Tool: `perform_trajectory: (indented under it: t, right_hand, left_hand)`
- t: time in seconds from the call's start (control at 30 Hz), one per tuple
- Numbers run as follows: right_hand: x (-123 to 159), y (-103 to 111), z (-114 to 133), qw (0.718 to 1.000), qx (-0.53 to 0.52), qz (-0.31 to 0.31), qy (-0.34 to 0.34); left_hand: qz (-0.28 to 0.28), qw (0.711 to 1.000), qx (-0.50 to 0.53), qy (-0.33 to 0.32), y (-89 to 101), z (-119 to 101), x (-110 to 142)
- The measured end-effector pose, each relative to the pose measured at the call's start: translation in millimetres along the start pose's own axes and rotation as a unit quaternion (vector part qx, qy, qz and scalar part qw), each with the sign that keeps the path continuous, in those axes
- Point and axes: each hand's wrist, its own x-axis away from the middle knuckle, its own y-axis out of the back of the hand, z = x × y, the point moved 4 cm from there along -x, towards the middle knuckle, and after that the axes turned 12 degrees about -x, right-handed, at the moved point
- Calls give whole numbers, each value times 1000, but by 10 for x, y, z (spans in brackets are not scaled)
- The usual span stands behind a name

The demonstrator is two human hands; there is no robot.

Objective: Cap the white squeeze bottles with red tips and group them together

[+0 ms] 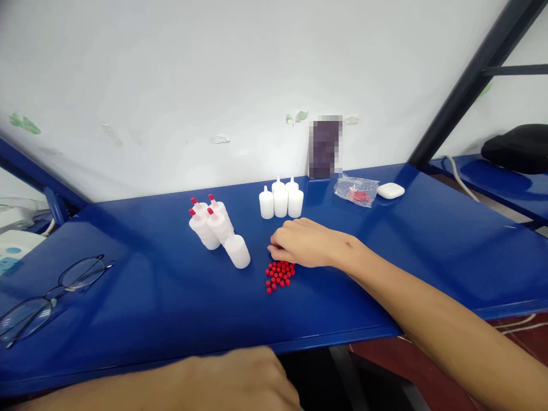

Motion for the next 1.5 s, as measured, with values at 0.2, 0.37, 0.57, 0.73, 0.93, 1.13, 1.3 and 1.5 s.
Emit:
perform_trajectory:
  t: [0.2,0.37,0.57,0.73,0.93,1.13,1.3,1.5]
  right_hand:
    - [-24,-3,-63,998,55,-36,-15]
    - [-37,-27,-46,996,72,-37,-41]
    - [-86,-79,2,993,88,-45,-68]
    - [-114,-88,-54,994,71,-52,-63]
    - [-54,17,113,978,-75,-185,59]
    - [-1,-63,366,927,-187,-236,223]
    - [13,-82,402,909,-154,-285,262]
    - [31,-88,449,900,-120,-318,274]
  left_hand:
    - [-171,974,-144,-43,940,298,232]
    - [-316,920,-219,74,1173,676,509]
    - [-368,875,-251,187,1053,875,611]
    - [-304,891,-237,240,914,886,496]
    - [-324,888,-273,180,826,776,419]
    - [-286,936,-160,129,762,759,355]
    - [-264,956,-43,123,750,798,317]
    - [-273,956,-8,111,799,808,337]
